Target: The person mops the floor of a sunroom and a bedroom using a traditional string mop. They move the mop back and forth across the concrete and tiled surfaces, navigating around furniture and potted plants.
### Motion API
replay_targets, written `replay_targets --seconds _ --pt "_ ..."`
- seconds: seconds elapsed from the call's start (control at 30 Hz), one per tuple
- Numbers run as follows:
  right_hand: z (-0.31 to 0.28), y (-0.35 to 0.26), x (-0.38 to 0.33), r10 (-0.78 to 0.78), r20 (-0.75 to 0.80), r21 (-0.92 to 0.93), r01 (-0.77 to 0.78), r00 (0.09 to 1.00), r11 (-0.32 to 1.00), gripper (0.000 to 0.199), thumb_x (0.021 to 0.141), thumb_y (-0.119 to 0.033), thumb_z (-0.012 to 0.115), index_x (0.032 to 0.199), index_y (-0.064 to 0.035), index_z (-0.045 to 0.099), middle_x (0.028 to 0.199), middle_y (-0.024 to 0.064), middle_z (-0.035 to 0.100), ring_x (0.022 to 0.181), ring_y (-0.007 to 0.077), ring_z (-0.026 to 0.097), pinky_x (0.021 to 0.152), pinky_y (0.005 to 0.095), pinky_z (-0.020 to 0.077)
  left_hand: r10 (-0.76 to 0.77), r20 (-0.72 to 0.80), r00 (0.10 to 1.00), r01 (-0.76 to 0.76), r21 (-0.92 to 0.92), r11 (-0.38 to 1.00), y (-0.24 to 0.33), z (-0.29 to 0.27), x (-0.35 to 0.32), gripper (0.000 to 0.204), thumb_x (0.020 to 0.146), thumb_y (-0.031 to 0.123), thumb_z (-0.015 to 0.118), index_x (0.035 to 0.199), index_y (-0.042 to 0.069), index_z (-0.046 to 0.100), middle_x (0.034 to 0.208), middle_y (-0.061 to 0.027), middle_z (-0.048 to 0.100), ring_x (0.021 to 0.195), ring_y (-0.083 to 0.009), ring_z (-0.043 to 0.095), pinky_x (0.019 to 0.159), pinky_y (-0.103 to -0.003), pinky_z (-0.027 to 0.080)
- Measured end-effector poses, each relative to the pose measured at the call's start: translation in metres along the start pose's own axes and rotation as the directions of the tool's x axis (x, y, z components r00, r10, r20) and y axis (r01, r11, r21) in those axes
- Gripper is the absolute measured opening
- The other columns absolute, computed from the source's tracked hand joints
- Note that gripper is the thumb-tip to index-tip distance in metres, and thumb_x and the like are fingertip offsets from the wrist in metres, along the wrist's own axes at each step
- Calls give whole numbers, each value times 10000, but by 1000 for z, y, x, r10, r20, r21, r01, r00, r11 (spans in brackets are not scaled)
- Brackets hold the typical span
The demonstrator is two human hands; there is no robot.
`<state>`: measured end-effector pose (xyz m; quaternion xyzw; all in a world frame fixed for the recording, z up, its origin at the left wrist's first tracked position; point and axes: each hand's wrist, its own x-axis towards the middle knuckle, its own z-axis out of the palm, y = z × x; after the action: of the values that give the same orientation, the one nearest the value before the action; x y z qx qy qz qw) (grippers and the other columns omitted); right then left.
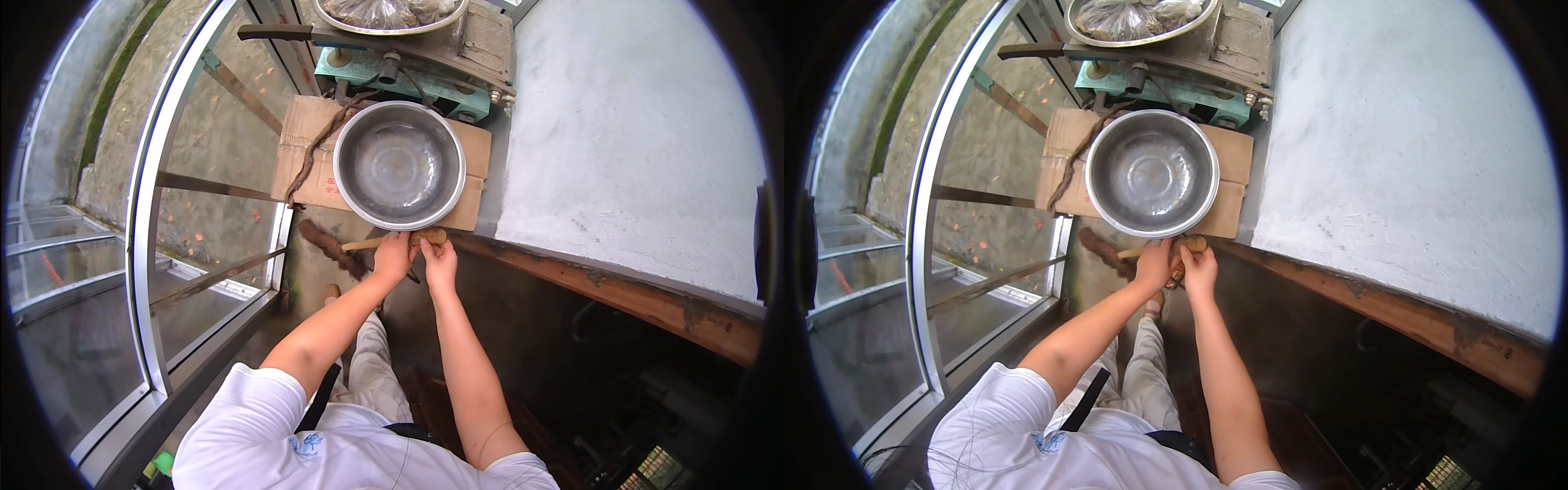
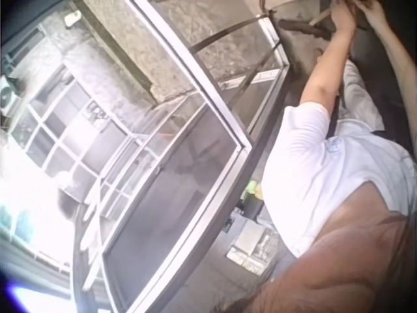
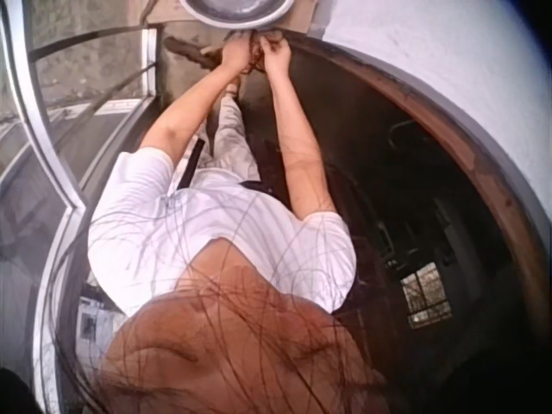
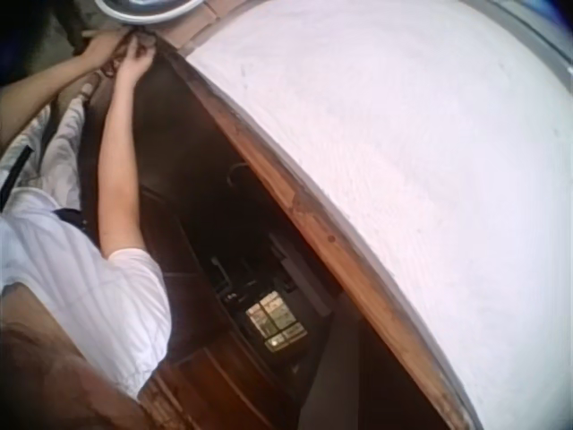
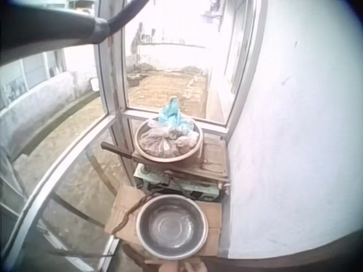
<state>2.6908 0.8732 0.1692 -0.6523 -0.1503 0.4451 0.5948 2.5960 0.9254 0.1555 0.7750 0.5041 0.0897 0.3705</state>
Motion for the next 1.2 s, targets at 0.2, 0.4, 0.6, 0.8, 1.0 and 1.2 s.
replay_targets --seconds 0.2,0.4,0.6,0.8,1.0,1.2 --pt "-20 9 9 109 -198 -16 -115 974 993 106 875 -114 597 912 -19 566 896 35 620 813 96 587 735 245 476 29 35 999 -30 6 1000 11 34 10 402 789 215 604 1146 63 501 976 -190 567 904 -371 545 755 -446 459" --pt "-38 12 17 157 -204 -17 -164 966 986 128 878 -162 603 882 -39 566 872 20 617 808 102 583 725 262 491 28 38 999 -29 11 1000 19 56 14 425 801 197 585 1187 56 474 1159 -220 482 972 -387 530 812 -434 464" --pt "-36 20 -15 161 -244 -274 -227 956 935 384 782 -158 708 1088 -6 535 1198 115 429 942 177 557 700 300 520 70 -168 983 -77 -38 996 5 -2 -39 687 696 62 642 1321 91 361 1313 -221 305 1052 -416 472 838 -459 466" --pt "24 49 -132 72 597 -556 347 799 755 840 651 45 660 1370 -67 240 1031 116 480 939 208 513 851 309 434 -165 -30 986 156 -194 968 -68 -91 -222 870 715 64 571 1405 114 44 1027 -279 527 695 -415 588 572 -473 481" --pt "148 -4 -292 706 654 -546 816 272 192 870 880 -535 424 1425 -75 -72 940 108 662 1014 303 576 1015 575 196 -728 135 672 738 -39 673 -124 -156 -441 945 813 222 561 1418 193 -165 1085 -229 570 855 -363 613 875 -587 390" --pt "215 25 -422 716 656 302 952 -240 42 722 731 -612 583 1354 -306 385 1505 67 118 1360 398 108 1015 656 86 -974 -61 218 955 -190 226 -153 -164 -650 1030 605 571 699 1434 269 167 1507 -122 -24 1356 -385 -109 966 -725 11"
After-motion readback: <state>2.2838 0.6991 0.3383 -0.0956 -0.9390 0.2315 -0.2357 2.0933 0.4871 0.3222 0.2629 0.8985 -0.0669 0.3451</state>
